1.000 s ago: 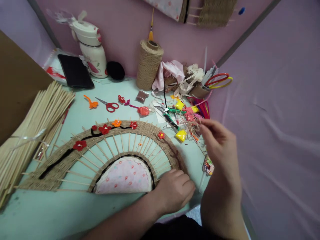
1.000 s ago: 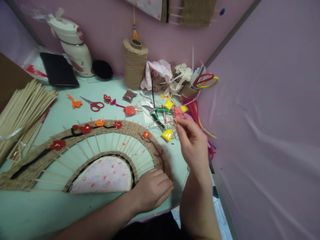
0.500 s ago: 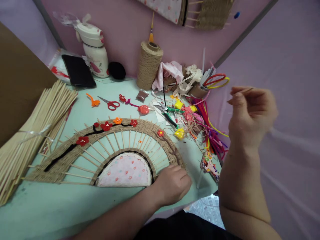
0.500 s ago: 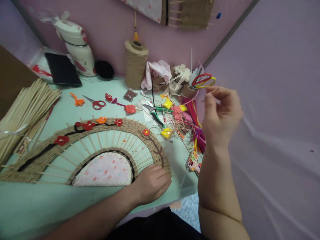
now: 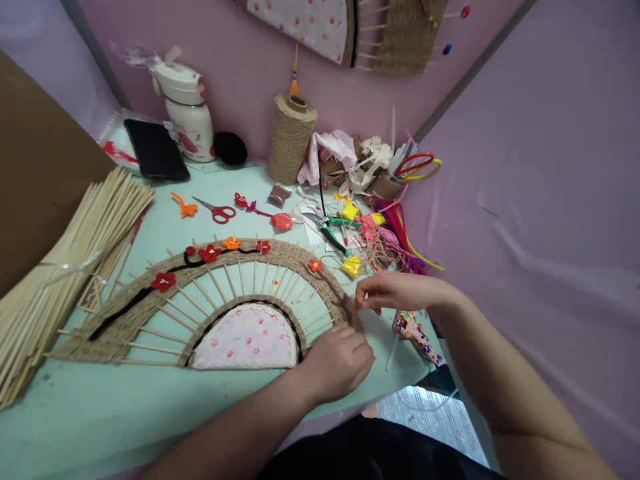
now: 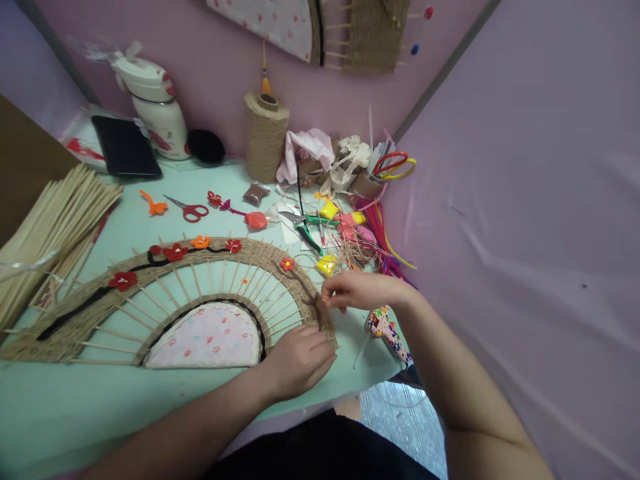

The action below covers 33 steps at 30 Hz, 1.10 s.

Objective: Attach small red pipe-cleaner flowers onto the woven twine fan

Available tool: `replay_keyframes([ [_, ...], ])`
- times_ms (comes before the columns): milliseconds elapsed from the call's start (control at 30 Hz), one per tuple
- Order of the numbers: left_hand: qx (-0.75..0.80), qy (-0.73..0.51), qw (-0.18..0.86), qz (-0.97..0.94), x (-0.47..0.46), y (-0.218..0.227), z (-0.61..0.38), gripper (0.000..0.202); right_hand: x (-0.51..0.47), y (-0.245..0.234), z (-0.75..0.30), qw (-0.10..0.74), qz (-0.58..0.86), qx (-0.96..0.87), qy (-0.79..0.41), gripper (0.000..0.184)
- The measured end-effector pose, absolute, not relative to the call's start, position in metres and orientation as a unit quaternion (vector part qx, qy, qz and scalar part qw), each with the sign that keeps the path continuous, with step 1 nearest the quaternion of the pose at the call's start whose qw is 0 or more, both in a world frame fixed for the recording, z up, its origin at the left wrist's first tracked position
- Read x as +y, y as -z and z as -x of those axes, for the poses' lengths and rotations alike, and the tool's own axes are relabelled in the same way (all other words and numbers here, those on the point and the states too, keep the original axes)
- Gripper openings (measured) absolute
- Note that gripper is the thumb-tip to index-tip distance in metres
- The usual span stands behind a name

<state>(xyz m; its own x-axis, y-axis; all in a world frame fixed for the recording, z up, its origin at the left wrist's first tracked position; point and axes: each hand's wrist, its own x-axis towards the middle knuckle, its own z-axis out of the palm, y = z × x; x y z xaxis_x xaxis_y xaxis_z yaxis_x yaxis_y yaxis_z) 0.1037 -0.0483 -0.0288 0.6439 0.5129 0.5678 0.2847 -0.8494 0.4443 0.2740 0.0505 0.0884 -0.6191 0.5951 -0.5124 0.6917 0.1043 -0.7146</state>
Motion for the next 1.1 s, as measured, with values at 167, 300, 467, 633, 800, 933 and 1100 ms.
replay_keyframes([
  [167,0.218,-0.342,0.160,-0.900,-0.048,0.028,-0.103,0.027,0.129,-0.090,-0.305,-0.242,-0.633,0.714,0.173,0.007],
  [300,0.221,-0.352,0.158,-0.896,-0.048,0.029,-0.103,0.024,0.182,-0.124,-0.341,-0.432,-0.726,0.517,0.134,0.007],
  [467,0.217,-0.345,0.166,-0.898,-0.048,0.030,-0.103,0.025,0.168,-0.149,-0.354,-0.384,-0.731,0.487,0.285,0.013],
  [633,0.231,-0.359,0.193,-0.883,-0.046,0.028,-0.103,0.026,0.116,-0.135,-0.333,-0.456,-0.674,0.488,0.315,0.017],
  [800,0.289,-0.383,0.333,-0.812,-0.043,0.018,-0.100,0.023,0.055,-0.090,-0.290,-0.429,-0.579,0.485,0.496,0.036],
  [933,0.375,-0.387,0.474,-0.696,-0.036,0.005,-0.095,0.019,0.026,-0.063,-0.269,-0.437,-0.562,0.459,0.531,0.034],
  [1100,0.407,-0.432,0.618,-0.515,-0.029,0.003,-0.093,0.019,0.004,-0.051,-0.260,-0.447,-0.578,0.487,0.478,0.030],
])
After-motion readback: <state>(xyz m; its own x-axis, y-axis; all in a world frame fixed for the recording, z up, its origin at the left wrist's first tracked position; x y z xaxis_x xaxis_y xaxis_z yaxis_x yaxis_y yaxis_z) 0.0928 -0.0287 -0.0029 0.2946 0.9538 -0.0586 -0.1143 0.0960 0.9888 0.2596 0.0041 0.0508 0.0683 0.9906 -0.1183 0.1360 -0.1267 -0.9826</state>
